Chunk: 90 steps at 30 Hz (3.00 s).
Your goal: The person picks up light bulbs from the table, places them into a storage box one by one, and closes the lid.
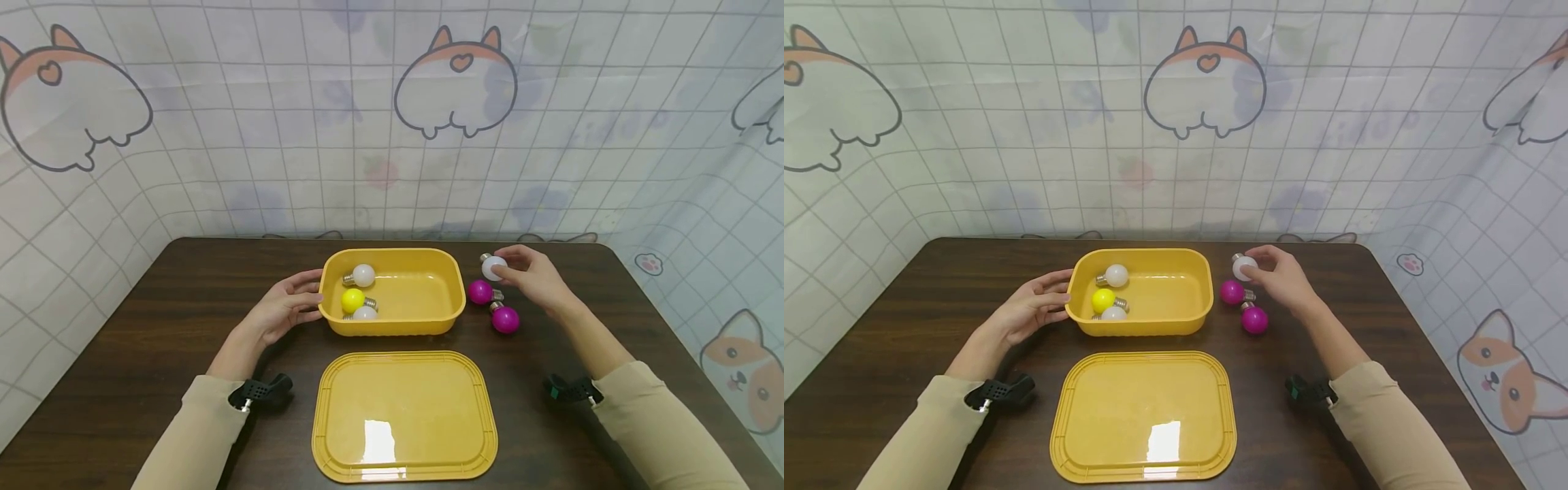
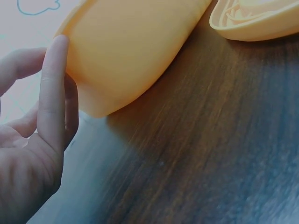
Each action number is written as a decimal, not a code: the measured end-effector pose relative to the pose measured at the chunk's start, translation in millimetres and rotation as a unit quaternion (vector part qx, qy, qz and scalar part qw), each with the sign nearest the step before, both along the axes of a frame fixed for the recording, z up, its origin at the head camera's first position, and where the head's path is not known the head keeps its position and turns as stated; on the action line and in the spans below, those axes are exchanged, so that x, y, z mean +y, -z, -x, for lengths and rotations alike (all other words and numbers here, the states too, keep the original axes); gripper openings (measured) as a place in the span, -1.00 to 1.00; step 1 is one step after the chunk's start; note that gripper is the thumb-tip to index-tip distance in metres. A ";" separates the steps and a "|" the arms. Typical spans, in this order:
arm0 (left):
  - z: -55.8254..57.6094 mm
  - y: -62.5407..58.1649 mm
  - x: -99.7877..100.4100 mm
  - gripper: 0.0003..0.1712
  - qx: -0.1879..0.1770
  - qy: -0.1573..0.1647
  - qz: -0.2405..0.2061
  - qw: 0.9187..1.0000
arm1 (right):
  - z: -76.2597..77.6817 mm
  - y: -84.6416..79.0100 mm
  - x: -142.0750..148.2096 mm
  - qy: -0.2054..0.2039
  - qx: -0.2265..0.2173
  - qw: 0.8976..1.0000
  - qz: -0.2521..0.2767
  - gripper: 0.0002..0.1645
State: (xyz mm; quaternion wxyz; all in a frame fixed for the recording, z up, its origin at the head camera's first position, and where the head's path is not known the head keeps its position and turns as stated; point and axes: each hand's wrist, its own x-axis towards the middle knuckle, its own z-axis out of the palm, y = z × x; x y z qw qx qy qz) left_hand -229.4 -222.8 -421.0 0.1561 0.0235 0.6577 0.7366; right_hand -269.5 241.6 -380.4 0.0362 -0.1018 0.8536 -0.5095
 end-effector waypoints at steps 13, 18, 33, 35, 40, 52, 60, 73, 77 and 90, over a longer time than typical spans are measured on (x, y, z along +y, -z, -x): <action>-2.0 -0.7 0.4 -0.21 0.002 0.004 -0.010 1.000 | -7.1 -9.3 -9.8 -0.010 0.017 1.000 0.009 -0.47; -1.6 0.6 0.1 -0.22 0.001 -0.001 -0.007 1.000 | -12.1 -15.8 -14.2 -0.022 0.020 0.999 0.017 -0.45; -0.8 3.4 -0.4 -0.24 0.000 -0.004 -0.011 1.000 | -18.5 -25.0 -30.1 -0.040 0.025 0.999 -0.016 -0.45; -0.8 3.7 -0.1 -0.24 -0.001 -0.005 -0.009 1.000 | -18.4 -25.7 -32.7 -0.043 0.024 0.999 -0.017 -0.45; -0.2 3.7 0.7 -0.24 -0.001 -0.005 -0.009 1.000 | -15.6 -23.5 -37.0 -0.043 0.021 0.999 -0.015 -0.47; -1.1 2.4 0.6 -0.23 -0.006 -0.006 -0.009 1.000 | -12.3 -18.2 -46.4 -0.067 0.014 0.998 0.010 -0.47; -1.2 2.0 1.9 -0.23 -0.003 -0.004 -0.015 1.000 | -7.7 -18.7 -50.4 -0.070 0.004 0.998 0.010 -0.48; -1.0 1.7 2.7 -0.23 -0.006 -0.007 -0.015 1.000 | -4.5 -15.7 -71.1 -0.100 -0.004 0.994 0.052 -0.53; -1.9 2.2 2.1 -0.23 -0.008 -0.005 -0.012 1.000 | -3.7 -12.1 -79.0 -0.105 -0.001 0.993 0.056 -0.54; -2.8 3.1 -2.0 -0.20 -0.008 -0.006 -0.013 1.000 | 5.1 -6.4 -100.1 -0.105 -0.009 0.992 0.070 -0.54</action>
